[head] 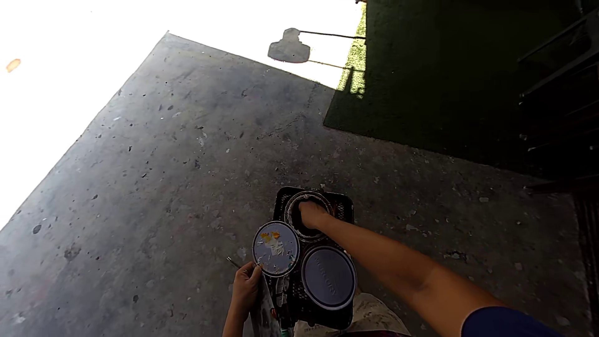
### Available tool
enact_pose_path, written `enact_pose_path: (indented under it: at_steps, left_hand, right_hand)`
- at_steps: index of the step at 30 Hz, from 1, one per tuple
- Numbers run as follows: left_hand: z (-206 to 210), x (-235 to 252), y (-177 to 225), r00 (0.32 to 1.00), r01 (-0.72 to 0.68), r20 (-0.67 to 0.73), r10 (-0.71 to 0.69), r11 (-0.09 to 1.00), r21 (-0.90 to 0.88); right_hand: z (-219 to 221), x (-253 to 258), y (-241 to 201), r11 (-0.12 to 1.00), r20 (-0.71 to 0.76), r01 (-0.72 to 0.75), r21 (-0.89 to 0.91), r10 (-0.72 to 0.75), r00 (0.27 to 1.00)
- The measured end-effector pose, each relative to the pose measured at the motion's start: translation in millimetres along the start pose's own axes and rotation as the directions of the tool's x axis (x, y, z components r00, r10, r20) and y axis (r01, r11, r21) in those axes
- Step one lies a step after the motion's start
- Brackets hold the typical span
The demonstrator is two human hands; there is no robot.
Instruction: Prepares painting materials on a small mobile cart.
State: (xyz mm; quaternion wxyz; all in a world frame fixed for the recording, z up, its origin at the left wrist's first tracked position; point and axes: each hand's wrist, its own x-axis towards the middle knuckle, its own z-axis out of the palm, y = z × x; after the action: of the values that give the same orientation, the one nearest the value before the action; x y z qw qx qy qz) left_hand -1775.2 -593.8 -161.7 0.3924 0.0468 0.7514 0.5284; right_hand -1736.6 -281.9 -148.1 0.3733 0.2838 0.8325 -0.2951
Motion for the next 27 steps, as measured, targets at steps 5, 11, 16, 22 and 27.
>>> enact_pose_path:
  at_steps: [5,11,16,22,27]
  left_hand:
    - [2,2,-2,1.000,-0.014,0.009,0.014,1.000,-0.021]
    - [4,3,4,1.000,-0.004,0.016,0.004,1.000,0.004]
    - [4,5,7,1.000,-0.007,0.012,0.007,1.000,0.012]
    - [4,11,14,0.999,-0.027,0.027,0.026,0.998,0.050]
    - [3,18,18,0.998,-0.032,0.059,0.027,0.996,0.085]
  right_hand:
    - [-1,3,-1,1.000,0.034,-0.016,0.021,0.015,0.999]
    - [-10,-5,-7,0.999,0.117,-0.023,0.027,0.020,0.993]
    - [-13,-4,-9,0.997,0.042,0.050,-0.064,-0.047,0.998]
    - [-32,-37,-19,0.989,-0.044,0.017,-0.146,-0.024,0.999]
    - [-42,-57,-15,0.982,-0.070,0.006,-0.188,-0.020,0.997]
